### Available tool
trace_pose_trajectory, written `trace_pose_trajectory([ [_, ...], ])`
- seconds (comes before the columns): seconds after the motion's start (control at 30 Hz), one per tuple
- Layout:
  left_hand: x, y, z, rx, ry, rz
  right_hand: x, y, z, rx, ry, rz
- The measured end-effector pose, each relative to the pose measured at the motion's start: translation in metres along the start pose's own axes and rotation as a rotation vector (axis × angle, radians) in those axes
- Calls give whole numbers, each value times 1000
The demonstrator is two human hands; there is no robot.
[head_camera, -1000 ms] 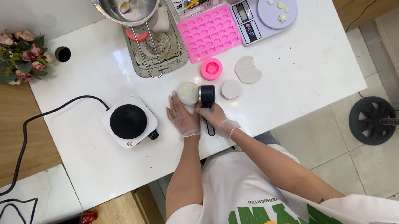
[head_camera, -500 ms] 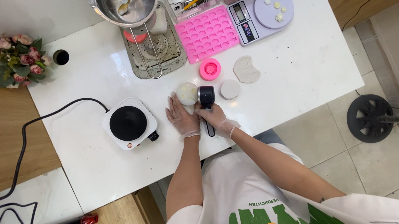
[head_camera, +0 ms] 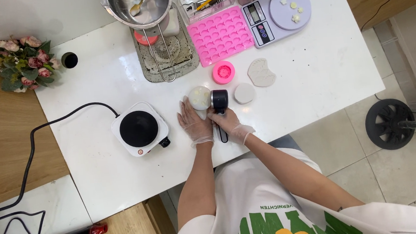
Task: Smoothing the top surface of a molded candle using a handheld heat gun.
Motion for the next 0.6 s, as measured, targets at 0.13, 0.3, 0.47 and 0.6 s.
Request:
trace_pose_trajectory([
  [0.13,0,2,1,9,0,5,1,-1,0,8,1,6],
  [0.3,0,-1,0,2,6,-22,-10,-6,11,12,-5,-8],
  [0.47,2,-2,-1,-12,9,-34,-12,-4,10,1,-1,-8],
  [0.6,0,0,1,-13,9,-41,-6,-1,5,-1,2,-18],
])
Point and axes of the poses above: each hand's wrist, its own x-axis towards the middle knuckle, its own y-axis out of the palm, z = x × y, the point moved 9 cm from there along x, towards the middle knuckle, and after that the axes turned 8 degrees about -z, right-handed, at the moved point
